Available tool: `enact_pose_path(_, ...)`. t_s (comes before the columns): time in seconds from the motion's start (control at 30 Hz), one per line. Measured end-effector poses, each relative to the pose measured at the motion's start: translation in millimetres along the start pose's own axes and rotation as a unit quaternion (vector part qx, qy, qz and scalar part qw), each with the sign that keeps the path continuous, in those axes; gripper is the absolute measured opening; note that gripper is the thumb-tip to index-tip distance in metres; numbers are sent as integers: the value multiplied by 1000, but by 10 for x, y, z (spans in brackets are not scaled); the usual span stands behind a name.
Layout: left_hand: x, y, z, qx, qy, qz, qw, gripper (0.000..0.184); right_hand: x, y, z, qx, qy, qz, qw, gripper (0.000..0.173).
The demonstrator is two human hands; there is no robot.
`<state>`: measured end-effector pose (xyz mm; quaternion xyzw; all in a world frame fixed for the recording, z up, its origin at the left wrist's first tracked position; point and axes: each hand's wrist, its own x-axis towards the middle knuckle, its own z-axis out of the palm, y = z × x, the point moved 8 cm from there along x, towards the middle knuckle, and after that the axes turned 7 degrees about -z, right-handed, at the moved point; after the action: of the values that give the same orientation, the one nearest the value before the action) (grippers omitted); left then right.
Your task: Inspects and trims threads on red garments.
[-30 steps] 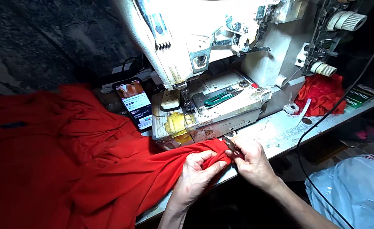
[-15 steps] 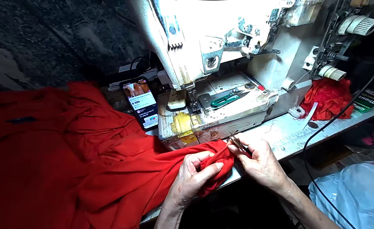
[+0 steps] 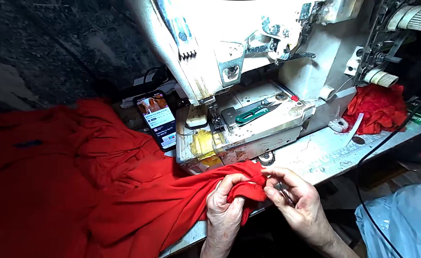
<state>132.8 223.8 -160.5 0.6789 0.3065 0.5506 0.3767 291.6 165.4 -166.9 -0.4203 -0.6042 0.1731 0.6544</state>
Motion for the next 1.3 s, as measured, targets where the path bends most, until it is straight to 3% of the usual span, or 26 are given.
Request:
enact_pose_path(0.07, -4, -8, 3, -10, 2, 9, 1000, 10, 46, 91, 78, 28, -66, 55, 996, 42)
enact_pose_path(0.1, -18, -13, -1, -14, 5, 11, 1000, 9, 50, 137, 117, 37, -93, 87, 991, 39)
enact_pose_path(0.17, -43, 7, -33, -12, -1, 15, 1000, 14, 61, 165, 138, 13, -98, 115, 988, 16)
enact_pose_path(0.23, -42, 72, -84, 16, -47, 23, 999, 19, 98, 129, 107, -8, -89, 98, 991, 6)
enact_pose_path(0.37, -52, 293, -161, 137, -89, 52, 985, 33, 121, 71, 68, -5, -80, 76, 994, 7)
enact_pose_path(0.47, -25, 317, -145, 165, -65, 71, 982, 15, 134, 18, 58, -17, -51, 50, 997, 12)
enact_pose_path(0.53, -12, 246, -133, 118, -65, 46, 990, 9, 121, -29, 3, -10, -12, 44, 999, 19)
enact_pose_path(0.6, -17, 156, -139, 45, -68, 1, 997, 8, 77, -52, -41, 31, 15, 66, 997, 15)
enact_pose_path(0.67, -32, 113, -141, -2, -70, -26, 997, 9, -6, -65, -48, 36, 18, 80, 996, 10)
enact_pose_path(0.8, -39, 84, -122, -49, -71, -34, 996, 9, -95, -36, 27, 15, 21, 92, 995, 18)
enact_pose_path(0.9, -37, 54, -110, -66, -81, -35, 994, 10, -35, -46, 119, 36, 25, 53, 998, 12)
enact_pose_path(1.03, -15, -17, -111, -14, -105, -124, 987, 24, 10, -171, 168, -65, -3, -71, 995, 10)
enact_pose_path(1.13, 23, -38, -59, 12, -155, -143, 978, 13, -17, -273, 185, -145, -13, -154, 977, 12)
enact_pose_path(1.17, 31, -49, -46, 3, -160, -141, 977, 10, -18, -274, 156, -147, 3, -146, 978, 13)
enact_pose_path(1.23, 35, -82, -54, -19, -149, -146, 978, 7, 3, -135, -30, -29, 90, -19, 995, 12)
enact_pose_path(1.3, 22, -102, -94, -19, -125, -149, 981, 7, 50, 43, -293, 115, 210, 105, 965, 15)
